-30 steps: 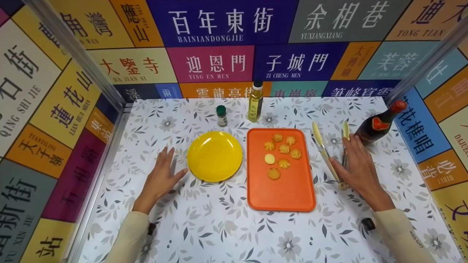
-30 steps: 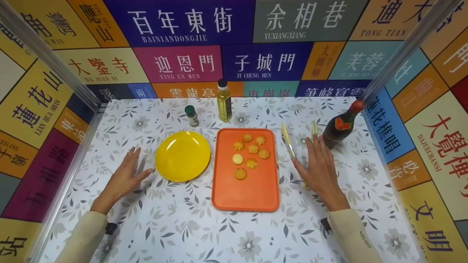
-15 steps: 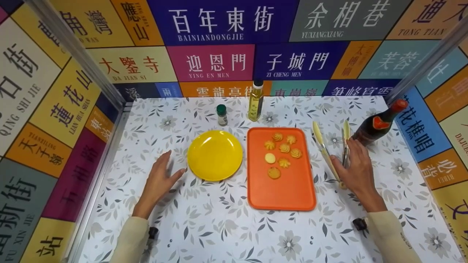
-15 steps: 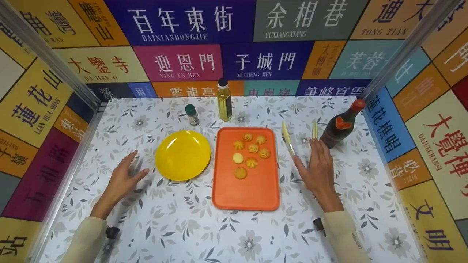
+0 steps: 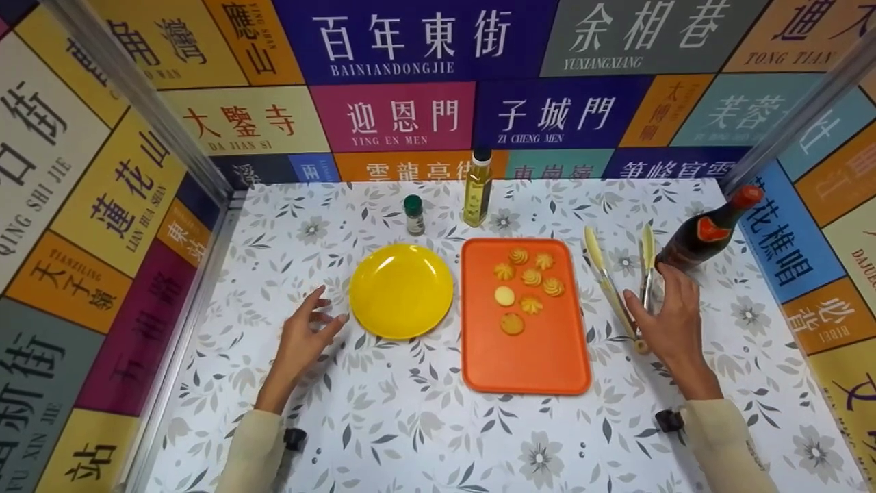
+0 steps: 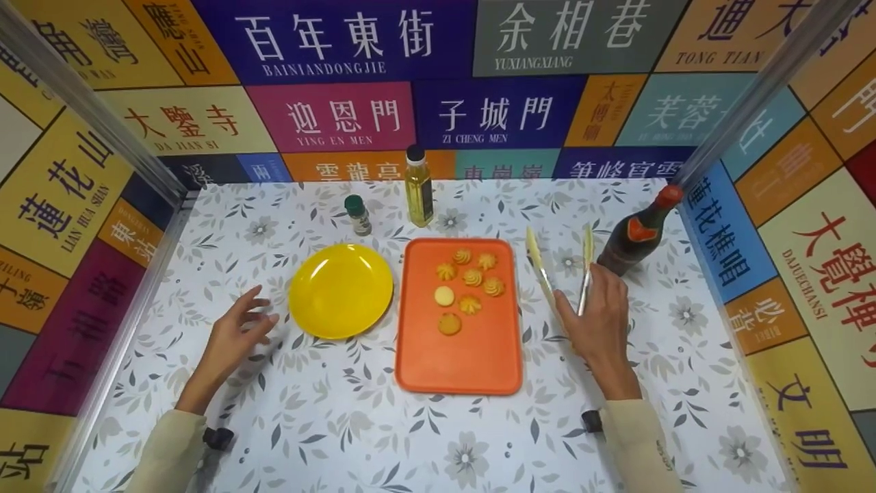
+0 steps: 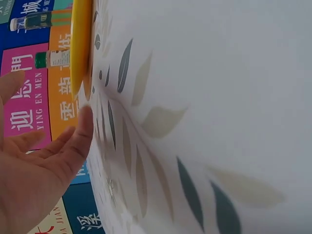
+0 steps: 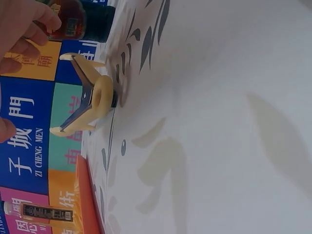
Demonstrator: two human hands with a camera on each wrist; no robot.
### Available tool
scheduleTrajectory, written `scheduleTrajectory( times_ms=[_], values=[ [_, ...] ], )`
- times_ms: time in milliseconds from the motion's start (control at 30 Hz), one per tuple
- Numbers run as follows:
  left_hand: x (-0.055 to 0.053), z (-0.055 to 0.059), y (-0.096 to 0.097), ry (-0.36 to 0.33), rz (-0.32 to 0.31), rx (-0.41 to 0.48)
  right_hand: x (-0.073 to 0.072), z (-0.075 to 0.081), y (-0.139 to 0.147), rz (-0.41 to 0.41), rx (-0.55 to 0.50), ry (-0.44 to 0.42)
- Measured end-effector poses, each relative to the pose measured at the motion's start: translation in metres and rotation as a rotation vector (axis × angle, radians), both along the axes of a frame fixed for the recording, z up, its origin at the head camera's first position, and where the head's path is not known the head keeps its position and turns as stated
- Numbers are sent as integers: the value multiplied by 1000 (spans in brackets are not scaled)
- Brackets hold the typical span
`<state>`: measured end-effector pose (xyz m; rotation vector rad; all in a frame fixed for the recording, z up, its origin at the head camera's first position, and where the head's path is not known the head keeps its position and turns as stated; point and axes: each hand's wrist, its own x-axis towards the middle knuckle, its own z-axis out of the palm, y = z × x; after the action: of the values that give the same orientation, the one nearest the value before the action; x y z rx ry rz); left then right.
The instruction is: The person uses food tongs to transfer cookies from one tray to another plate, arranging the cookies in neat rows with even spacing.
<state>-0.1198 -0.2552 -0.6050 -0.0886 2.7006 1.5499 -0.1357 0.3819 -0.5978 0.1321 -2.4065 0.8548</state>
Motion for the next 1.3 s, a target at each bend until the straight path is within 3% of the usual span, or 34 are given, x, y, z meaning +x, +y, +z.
scheduleTrajectory(
  times_ms=[267, 533, 733, 1067, 1300],
  values=[
    [0, -9, 10, -72, 8, 126, 3, -6, 0, -82, -55, -189],
    [-4, -15, 18, -151, 26, 170, 8, -12, 1, -122, -81, -366],
    [-5, -17, 22, -183, 14, 287, 6, -13, -1, -98, -119, -410],
    [-11, -24, 27, -180, -49, 428, -1, -18, -5, -106, -138, -466],
    [-14, -28, 27, -195, -93, 490, -1, -26, -8, -98, -118, -431]
  ],
)
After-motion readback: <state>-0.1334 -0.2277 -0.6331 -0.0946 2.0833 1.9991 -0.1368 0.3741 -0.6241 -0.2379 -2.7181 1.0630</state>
